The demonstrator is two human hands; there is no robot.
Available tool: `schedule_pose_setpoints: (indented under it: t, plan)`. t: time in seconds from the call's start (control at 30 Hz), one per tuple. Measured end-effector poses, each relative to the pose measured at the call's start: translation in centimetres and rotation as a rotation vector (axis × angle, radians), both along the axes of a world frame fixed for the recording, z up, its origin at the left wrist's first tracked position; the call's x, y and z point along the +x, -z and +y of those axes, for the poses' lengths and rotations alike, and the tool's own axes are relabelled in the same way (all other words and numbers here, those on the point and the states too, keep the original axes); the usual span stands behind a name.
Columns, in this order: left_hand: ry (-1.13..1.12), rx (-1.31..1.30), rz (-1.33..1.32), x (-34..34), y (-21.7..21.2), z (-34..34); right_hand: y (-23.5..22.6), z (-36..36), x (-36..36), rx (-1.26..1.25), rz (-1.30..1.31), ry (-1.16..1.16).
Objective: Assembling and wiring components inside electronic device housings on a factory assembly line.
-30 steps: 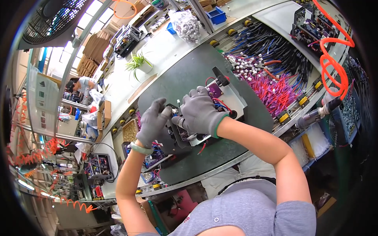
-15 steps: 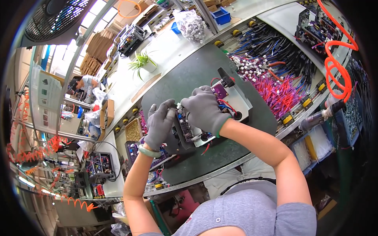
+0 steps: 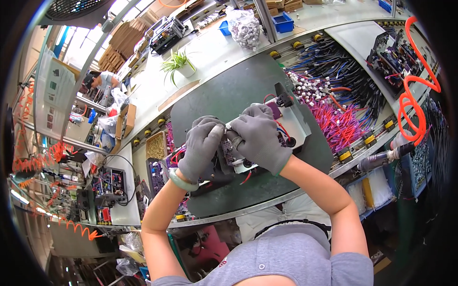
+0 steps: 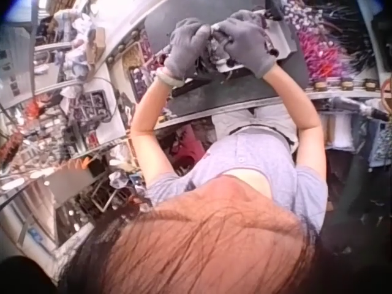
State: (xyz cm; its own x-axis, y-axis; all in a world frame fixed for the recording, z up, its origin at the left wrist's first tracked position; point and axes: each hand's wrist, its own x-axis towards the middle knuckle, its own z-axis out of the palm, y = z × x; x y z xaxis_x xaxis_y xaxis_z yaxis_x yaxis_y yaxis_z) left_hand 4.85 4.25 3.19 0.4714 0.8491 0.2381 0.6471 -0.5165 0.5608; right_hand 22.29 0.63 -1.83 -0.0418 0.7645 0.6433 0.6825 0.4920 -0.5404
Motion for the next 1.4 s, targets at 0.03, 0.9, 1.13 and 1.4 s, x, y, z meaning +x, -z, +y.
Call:
schedule_pose_setpoints:
  t: [0.03, 0.9, 1.13, 1.4]
  plan:
    - [-0.001, -0.004, -0.001, -0.1, -0.1, 0.0, -0.2, 0.0, 0.1, -0.004, -0.001, -0.001]
    - [0.106, 0.182, 0.517, -2.8, 1.8, 0.7, 0.6, 2.5, -2.9, -0.265, -0.872, -0.044]
    - [0.086, 0.190, 0.478, -2.4, 2.0, 0.7, 0.3, 2.5, -2.8, -0.359, -0.824, -0.096]
    - [-0.008, 0.352, 0.151, -3.5, 1.8, -1.2, -0.8, 1.4, 2.0, -0.068, -0.450, -0.153]
